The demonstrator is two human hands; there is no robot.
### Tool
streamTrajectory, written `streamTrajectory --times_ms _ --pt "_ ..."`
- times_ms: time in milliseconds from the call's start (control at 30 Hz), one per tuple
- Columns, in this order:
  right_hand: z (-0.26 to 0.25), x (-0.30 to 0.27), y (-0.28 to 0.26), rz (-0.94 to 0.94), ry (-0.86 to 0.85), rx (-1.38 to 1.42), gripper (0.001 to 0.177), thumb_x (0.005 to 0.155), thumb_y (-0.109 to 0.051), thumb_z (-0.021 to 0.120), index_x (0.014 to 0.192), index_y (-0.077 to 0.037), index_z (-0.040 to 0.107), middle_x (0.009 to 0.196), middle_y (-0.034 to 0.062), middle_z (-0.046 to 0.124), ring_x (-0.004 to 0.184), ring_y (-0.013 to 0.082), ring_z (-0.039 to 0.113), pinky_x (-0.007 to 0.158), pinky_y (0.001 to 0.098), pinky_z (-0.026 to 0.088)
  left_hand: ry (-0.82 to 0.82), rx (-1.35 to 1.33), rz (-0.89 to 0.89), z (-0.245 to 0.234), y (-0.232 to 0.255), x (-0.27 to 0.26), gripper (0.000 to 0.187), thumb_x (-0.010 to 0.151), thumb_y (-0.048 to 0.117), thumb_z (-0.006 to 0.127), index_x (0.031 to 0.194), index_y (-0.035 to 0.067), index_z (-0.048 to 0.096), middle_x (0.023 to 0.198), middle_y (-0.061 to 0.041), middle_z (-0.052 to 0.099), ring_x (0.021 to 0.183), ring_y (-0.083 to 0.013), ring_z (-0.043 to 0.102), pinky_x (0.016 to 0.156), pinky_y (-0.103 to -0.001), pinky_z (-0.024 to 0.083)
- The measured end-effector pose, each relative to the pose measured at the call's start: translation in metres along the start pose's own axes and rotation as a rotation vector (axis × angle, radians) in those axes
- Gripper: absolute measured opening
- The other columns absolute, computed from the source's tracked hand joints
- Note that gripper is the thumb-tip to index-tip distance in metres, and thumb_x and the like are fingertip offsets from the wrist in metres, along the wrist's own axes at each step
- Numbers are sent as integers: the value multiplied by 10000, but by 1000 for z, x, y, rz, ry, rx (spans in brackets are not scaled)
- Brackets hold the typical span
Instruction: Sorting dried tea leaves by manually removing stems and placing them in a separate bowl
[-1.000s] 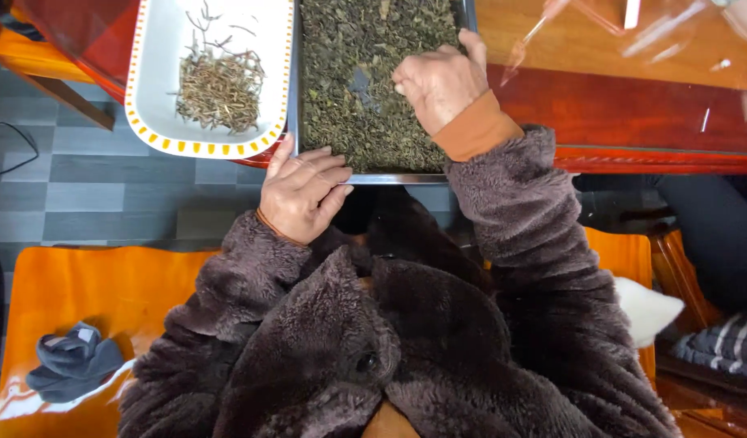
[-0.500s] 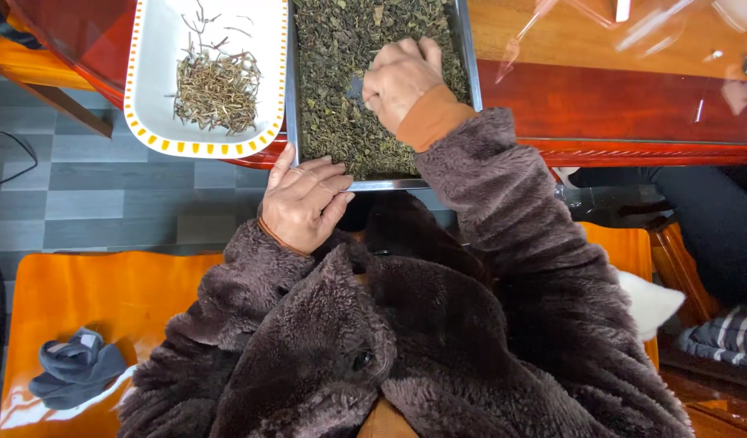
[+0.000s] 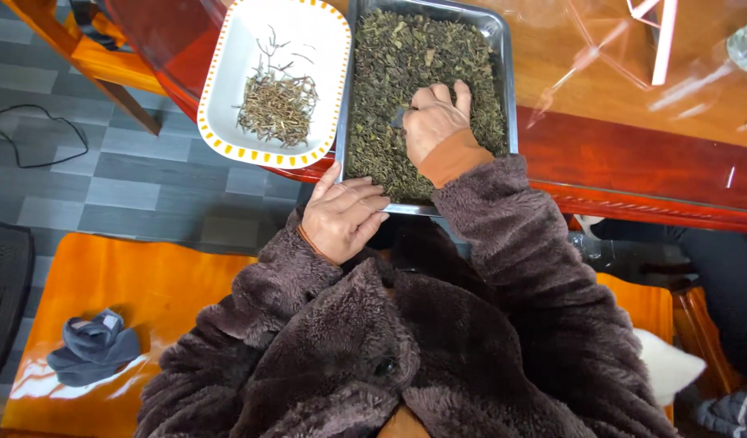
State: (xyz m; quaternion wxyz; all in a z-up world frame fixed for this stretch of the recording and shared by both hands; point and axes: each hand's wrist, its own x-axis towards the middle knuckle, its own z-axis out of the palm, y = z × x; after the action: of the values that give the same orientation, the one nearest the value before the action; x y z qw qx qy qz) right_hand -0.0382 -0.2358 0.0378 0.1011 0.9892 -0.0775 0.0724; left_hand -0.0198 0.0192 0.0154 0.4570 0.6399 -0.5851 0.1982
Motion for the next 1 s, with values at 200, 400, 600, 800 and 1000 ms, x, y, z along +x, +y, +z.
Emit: streamTrajectory --times_ms 200,400,600,800,1000 --pt "-14 4 -11 -17 -157 -74 225 763 -61 647 938 -120 775 1114 77 621 1307 352 436 1209 666 104 2 3 -6 2 -1 -2 156 1009 214 711 1113 118 777 1153 -58 761 1117 -280 722 1212 -524 294" --pt "-10 2 -11 18 -153 -27 216 967 -123 552 1020 1 721 1095 161 655 1316 328 462 1201 637 53 115 -11 -48 12 -2 -5 144 961 285 748 1061 187 786 1110 -18 774 1120 -202 721 1227 -459 298" --pt "2 -8 7 18 23 56 125 860 -159 698 897 -42 676 1003 112 611 1184 308 499 1156 608 178 84 0 -28 6 0 -1 150 973 278 734 1067 171 783 1120 -37 775 1125 -227 722 1239 -486 280" --pt "-22 -31 41 -198 381 542 68 827 -129 712 854 -176 672 870 38 629 909 318 633 860 457 488 68 30 -29 5 1 1 140 969 285 739 1061 192 788 1119 -6 778 1109 -201 727 1231 -466 306" --pt "-33 -47 29 -176 335 642 20 909 -120 622 919 -137 629 820 37 634 858 337 651 927 512 487 74 36 -17 5 1 1 146 964 292 750 1062 191 790 1107 -25 780 1104 -212 727 1229 -454 293"
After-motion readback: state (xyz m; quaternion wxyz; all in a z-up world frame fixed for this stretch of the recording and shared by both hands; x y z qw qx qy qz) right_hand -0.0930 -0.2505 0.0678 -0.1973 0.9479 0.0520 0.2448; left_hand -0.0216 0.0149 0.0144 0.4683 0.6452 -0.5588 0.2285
